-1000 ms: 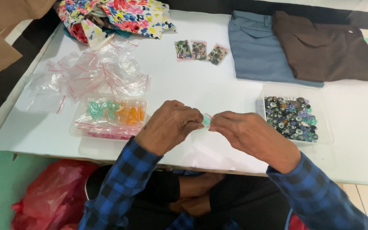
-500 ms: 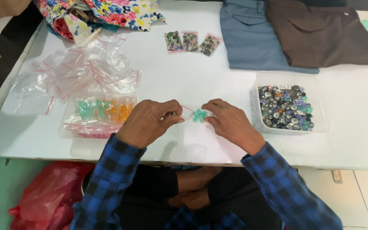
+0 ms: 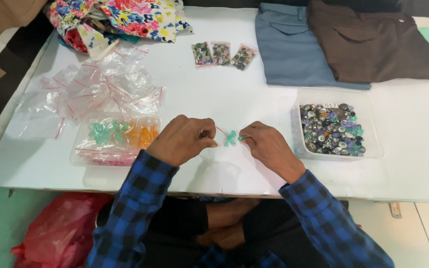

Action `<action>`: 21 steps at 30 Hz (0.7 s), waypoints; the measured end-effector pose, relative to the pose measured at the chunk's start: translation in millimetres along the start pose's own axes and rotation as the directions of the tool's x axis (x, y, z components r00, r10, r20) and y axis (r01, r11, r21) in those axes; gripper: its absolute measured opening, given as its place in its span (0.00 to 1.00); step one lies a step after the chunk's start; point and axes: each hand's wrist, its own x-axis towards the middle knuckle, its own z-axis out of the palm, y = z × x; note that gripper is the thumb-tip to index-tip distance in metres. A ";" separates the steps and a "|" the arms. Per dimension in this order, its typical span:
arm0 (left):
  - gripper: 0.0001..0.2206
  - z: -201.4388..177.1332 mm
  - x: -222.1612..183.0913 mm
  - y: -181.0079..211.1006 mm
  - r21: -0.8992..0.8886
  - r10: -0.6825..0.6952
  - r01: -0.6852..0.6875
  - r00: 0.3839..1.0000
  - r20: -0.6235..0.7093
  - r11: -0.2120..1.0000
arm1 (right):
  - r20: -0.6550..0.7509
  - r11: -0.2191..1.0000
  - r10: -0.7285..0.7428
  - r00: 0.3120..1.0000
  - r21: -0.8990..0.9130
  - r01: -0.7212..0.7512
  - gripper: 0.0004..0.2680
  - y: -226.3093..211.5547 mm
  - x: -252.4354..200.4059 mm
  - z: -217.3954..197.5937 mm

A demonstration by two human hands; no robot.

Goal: Sorting small decorative buttons and placing them into plastic bags

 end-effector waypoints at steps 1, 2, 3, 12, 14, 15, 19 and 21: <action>0.06 -0.7 0.3 0.2 0.000 -0.003 0.003 1.000 -0.004 1.000 | 0.001 1.000 -0.004 1.000 0.000 0.004 0.06 -1.5 -2.4 -4.4; 0.06 -1.6 0.5 0.1 0.009 -0.010 0.010 1.000 0.002 1.000 | -0.076 0.987 0.019 0.997 0.158 -0.007 0.06 -3.0 -4.7 -8.6; 0.05 -2.5 1.7 0.1 0.017 -0.015 0.015 1.000 0.008 1.000 | -0.147 0.950 0.055 0.988 0.312 -0.007 0.06 -4.1 -6.8 -13.4; 0.06 4.3 10.7 5.9 0.022 0.008 -0.008 1.000 0.014 1.000 | -0.138 0.957 -0.229 0.963 0.148 0.249 0.05 -77.8 -0.2 -64.8; 0.06 6.1 12.4 3.3 0.020 0.019 -0.020 1.000 0.006 1.000 | -0.122 0.961 -0.206 0.971 0.160 0.224 0.06 -75.4 3.7 -57.7; 0.06 8.3 12.2 1.5 0.014 0.028 -0.028 1.000 0.004 1.000 | -0.101 0.965 -0.178 0.979 0.175 0.193 0.06 -74.2 4.7 -53.0; 0.05 -0.9 2.6 3.9 0.004 0.013 -0.013 1.000 -0.011 1.000 | -0.142 0.955 -0.147 0.979 0.238 0.178 0.09 -68.6 -1.5 -59.3; 0.05 -8.8 -1.9 1.6 0.085 0.010 -0.008 1.000 -0.024 0.996 | -0.163 0.975 -0.147 0.976 0.142 0.171 0.07 -54.4 -1.5 -58.0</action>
